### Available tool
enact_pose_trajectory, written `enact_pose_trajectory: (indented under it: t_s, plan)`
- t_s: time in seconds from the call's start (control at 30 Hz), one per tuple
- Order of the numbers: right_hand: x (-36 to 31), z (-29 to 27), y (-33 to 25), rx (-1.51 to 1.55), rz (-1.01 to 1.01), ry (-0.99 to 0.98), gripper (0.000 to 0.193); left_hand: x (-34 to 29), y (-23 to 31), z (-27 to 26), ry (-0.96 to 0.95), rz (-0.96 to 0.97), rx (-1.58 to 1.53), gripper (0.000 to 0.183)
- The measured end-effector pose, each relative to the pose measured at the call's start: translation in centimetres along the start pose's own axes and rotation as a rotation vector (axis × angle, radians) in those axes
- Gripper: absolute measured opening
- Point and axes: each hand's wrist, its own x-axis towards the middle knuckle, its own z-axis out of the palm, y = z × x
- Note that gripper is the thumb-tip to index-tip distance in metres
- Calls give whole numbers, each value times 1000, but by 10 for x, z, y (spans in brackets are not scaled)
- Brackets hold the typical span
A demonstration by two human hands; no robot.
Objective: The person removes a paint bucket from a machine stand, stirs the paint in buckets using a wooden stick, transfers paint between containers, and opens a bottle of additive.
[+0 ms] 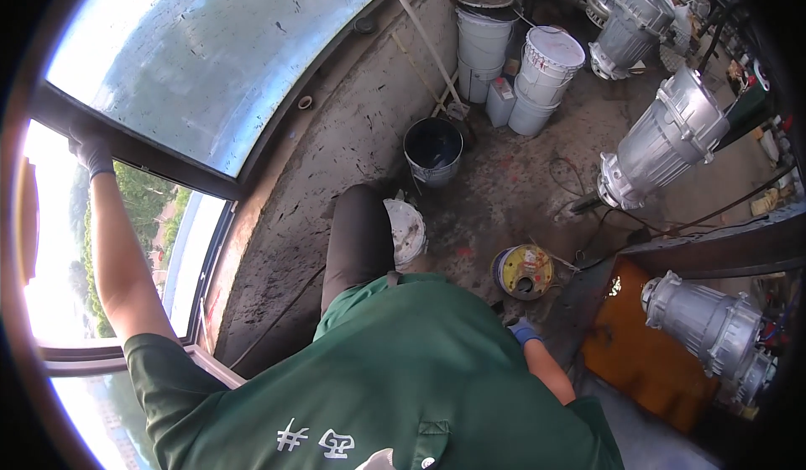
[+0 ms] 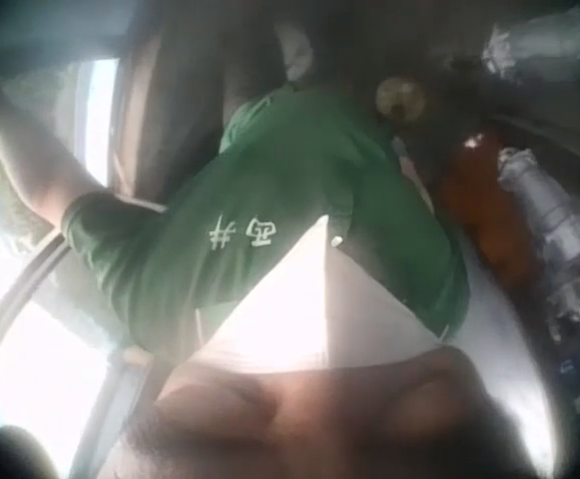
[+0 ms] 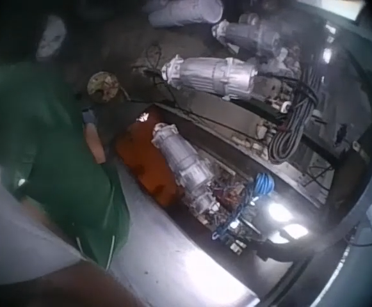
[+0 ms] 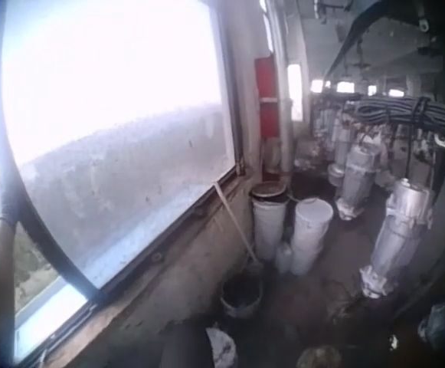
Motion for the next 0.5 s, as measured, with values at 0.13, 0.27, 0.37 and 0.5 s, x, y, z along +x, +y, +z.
enact_pose_trajectory:
  t_s: [0.13,0.27,0.37,0.5]
  plan:
    - [0,-14,-26,-93,4,-48,67,37,-51,-1,-145,-9,-255,72]
    - [-12,-26,-54,46,-102,-25,66,93,-56,-21,-186,-53,-345,62]
    - [18,-13,-30,-1,-148,175,59,60,-44,-20,-163,-12,-264,61]
    - [85,13,10,32,-97,54,44,53,-19,-53,-97,46,-169,60]
